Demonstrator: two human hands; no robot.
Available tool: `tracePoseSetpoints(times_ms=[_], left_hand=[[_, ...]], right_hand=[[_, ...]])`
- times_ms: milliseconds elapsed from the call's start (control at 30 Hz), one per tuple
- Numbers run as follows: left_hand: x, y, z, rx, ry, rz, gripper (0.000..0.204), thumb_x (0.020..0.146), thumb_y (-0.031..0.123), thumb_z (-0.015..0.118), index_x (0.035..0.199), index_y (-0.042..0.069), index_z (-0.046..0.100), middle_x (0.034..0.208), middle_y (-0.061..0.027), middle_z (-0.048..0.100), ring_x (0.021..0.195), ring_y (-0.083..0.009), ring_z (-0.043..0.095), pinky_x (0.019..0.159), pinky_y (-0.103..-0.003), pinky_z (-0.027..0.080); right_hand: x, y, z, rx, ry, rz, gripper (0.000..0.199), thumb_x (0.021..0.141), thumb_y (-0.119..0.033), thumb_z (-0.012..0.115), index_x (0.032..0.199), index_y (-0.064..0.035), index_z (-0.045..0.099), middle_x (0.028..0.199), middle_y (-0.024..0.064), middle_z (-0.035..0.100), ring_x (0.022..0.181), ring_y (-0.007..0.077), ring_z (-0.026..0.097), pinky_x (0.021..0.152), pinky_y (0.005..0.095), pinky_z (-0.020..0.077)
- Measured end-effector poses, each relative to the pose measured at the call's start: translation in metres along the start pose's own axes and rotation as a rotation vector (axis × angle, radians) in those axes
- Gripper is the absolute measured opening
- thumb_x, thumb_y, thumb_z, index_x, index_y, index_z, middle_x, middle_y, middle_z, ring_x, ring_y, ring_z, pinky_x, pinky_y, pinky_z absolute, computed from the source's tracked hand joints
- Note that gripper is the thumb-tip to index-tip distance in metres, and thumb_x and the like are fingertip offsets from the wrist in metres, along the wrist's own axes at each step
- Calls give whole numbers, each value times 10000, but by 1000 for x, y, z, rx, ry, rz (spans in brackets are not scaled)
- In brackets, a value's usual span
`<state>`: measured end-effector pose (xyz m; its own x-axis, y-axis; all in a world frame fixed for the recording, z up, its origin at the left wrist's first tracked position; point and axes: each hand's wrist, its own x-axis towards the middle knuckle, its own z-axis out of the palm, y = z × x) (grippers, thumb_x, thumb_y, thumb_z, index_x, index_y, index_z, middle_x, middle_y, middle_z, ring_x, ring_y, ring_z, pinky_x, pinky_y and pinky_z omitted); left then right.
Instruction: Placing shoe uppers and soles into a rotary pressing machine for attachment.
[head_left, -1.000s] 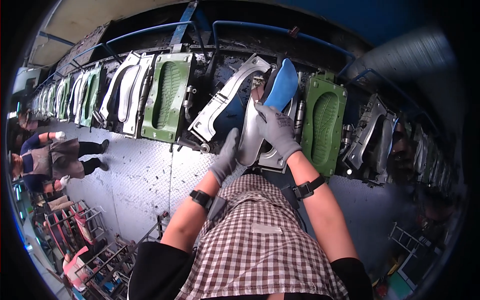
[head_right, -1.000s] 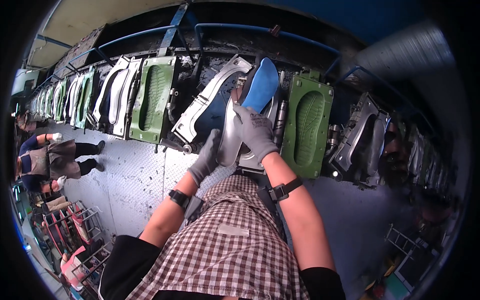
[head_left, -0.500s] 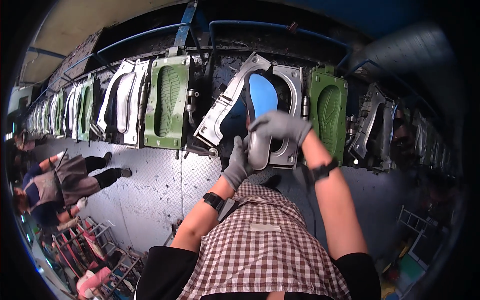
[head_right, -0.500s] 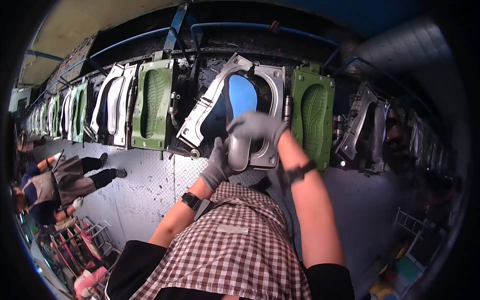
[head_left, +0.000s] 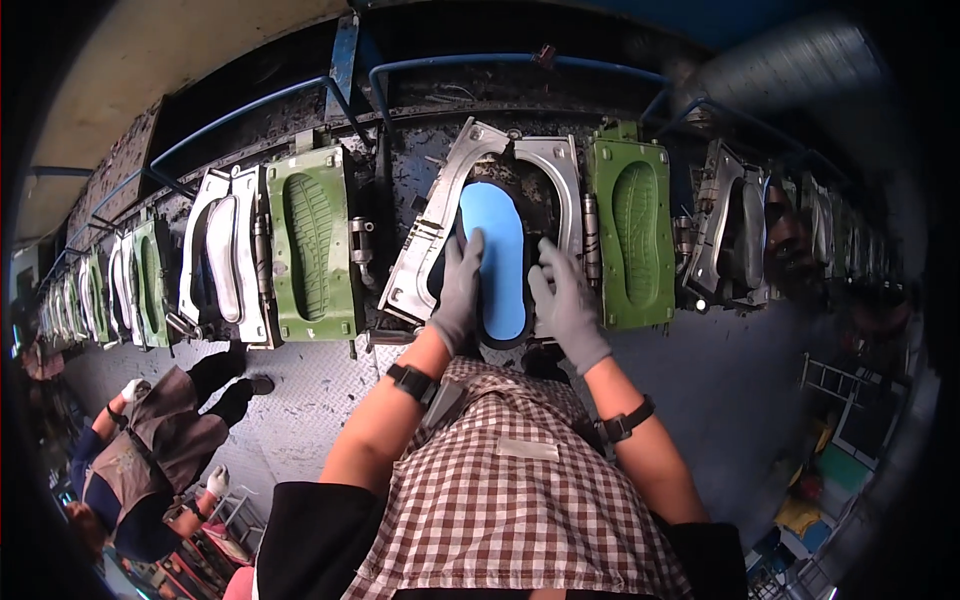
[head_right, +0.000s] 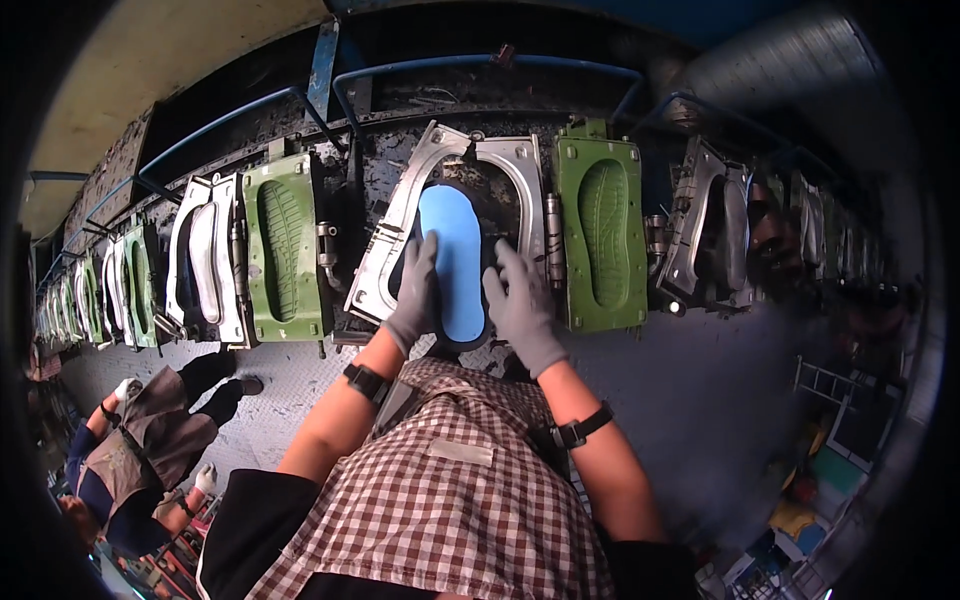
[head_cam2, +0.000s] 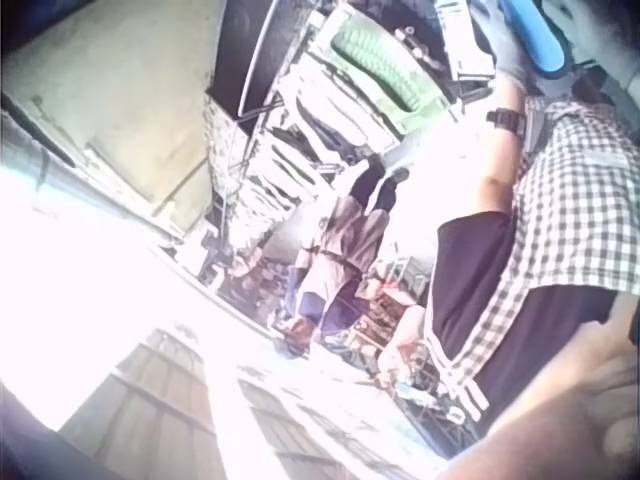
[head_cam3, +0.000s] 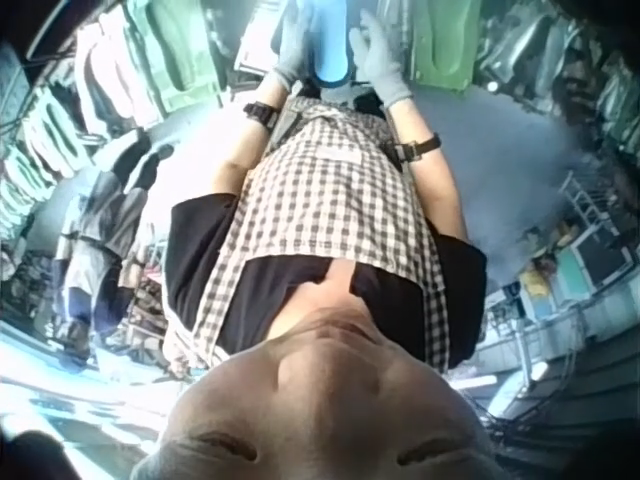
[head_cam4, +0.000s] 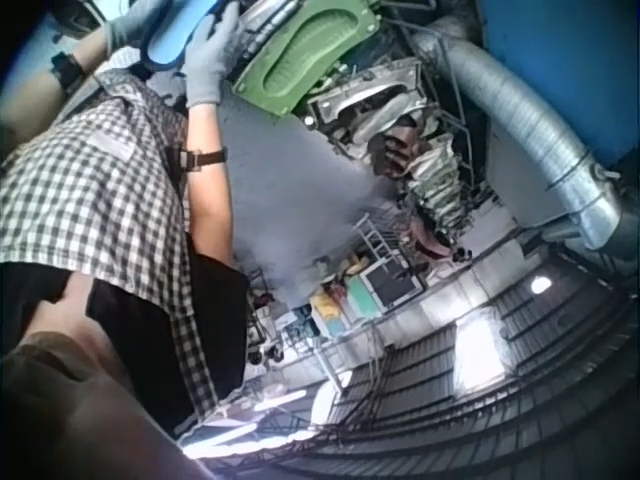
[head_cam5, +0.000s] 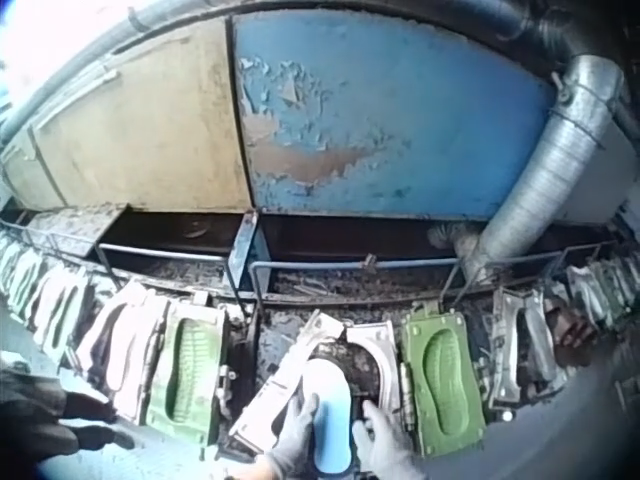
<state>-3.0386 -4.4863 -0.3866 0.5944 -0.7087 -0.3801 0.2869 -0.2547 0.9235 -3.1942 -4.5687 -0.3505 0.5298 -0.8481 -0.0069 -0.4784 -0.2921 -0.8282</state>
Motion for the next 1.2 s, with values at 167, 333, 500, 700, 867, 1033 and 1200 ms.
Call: tracePoseSetpoints(times_ms=[167,333,500,700,867,1033,1200], left_hand=[[32,28,7,-405,-92,-183,663,872,164,721,1433,-28,425,1270,-129,582,1004,-198,623,896,-311,527],[34,30,20,-331,-157,-56,857,841,130,766,1554,6,308,1432,-133,505,1201,-190,561,976,-306,506],[55,39,55,-312,-152,-58,886,831,116,788,1569,35,305,1397,-136,550,1163,-183,581,953,-297,515],[76,30,80,-144,126,124,900,829,218,779,1577,76,300,1269,-133,599,1014,-188,602,882,-305,515],[50,-9,43,23,-21,-55,773,964,248,672,1565,80,216,1208,-106,606,970,-165,602,807,-268,502],[-18,-27,59,173,240,100,743,964,277,672,1550,37,283,1354,-132,509,1194,-207,511,999,-318,431],[-57,37,173,360,305,499,542,1039,249,548,1485,-20,400,1511,-166,452,1395,-267,423,1158,-374,328]], right_hand=[[26,-1,17,1,-424,452,482,933,-180,615,1361,12,507,819,124,646,734,196,653,689,371,538],[-7,13,22,273,-175,275,477,960,-81,564,1398,78,462,718,40,542,633,102,517,574,295,451],[21,23,3,-46,-25,161,486,932,-144,574,1406,-67,493,1020,182,702,873,347,700,771,438,550],[74,27,-19,-520,-109,-7,640,930,-216,542,1541,-257,354,1005,186,721,729,395,696,661,498,535],[62,38,-39,15,-287,83,560,918,-148,602,1465,-160,484,1043,212,694,877,353,684,767,451,536],[60,166,-183,154,405,189,378,911,-171,673,1267,-61,614,902,163,676,809,235,667,734,361,527],[57,270,-375,-452,877,664,677,882,-444,666,1385,-22,502,1314,293,538,1208,440,550,999,505,461]])
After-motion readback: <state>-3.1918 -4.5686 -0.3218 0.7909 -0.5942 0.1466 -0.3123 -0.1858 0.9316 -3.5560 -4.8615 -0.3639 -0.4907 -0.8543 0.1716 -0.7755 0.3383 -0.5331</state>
